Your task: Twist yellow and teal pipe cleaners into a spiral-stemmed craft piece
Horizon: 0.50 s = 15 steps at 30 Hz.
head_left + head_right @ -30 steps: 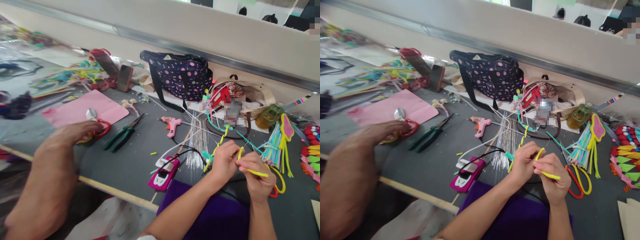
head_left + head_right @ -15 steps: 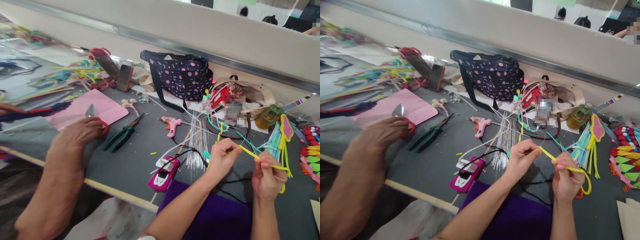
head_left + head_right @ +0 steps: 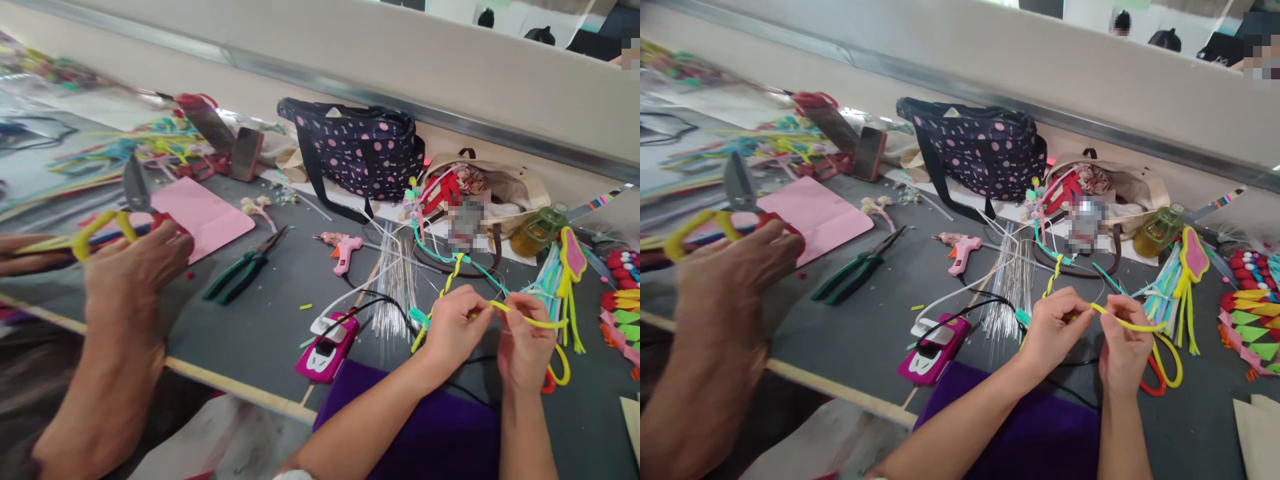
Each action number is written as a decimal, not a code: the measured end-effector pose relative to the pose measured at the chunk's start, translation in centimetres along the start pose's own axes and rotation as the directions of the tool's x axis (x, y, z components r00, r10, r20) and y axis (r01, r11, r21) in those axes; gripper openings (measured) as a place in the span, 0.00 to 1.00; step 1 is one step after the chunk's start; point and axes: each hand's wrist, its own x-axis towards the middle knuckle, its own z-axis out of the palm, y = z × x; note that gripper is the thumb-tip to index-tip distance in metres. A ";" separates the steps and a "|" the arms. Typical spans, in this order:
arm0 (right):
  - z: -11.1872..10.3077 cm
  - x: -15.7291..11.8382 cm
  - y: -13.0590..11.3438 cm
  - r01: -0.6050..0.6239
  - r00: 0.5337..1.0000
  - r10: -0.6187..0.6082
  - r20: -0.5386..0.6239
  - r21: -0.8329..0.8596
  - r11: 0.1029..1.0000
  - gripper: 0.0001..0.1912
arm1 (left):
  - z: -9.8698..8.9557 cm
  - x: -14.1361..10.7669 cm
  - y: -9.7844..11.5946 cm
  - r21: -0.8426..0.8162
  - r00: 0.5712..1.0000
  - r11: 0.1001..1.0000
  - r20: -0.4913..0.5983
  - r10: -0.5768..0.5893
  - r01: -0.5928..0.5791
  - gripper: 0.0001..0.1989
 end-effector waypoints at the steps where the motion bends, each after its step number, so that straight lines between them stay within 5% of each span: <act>1: 0.1 -0.1 0.1 0.049 0.999 -0.049 -0.003 -0.067 0.997 0.11 | 0.0 0.0 0.0 0.010 1.000 1.000 0.000 0.009 -0.009 0.08; 7: 0.6 -0.1 0.5 0.165 0.985 -0.171 -0.008 -0.227 0.960 0.06 | 0.0 0.1 0.0 -0.030 1.000 0.999 -0.002 0.022 -0.022 0.08; 15: 0.4 0.2 0.9 -0.197 0.978 0.205 -0.034 0.158 0.968 0.10 | 0.0 0.3 0.2 -0.261 0.994 0.962 0.086 -0.060 0.081 0.08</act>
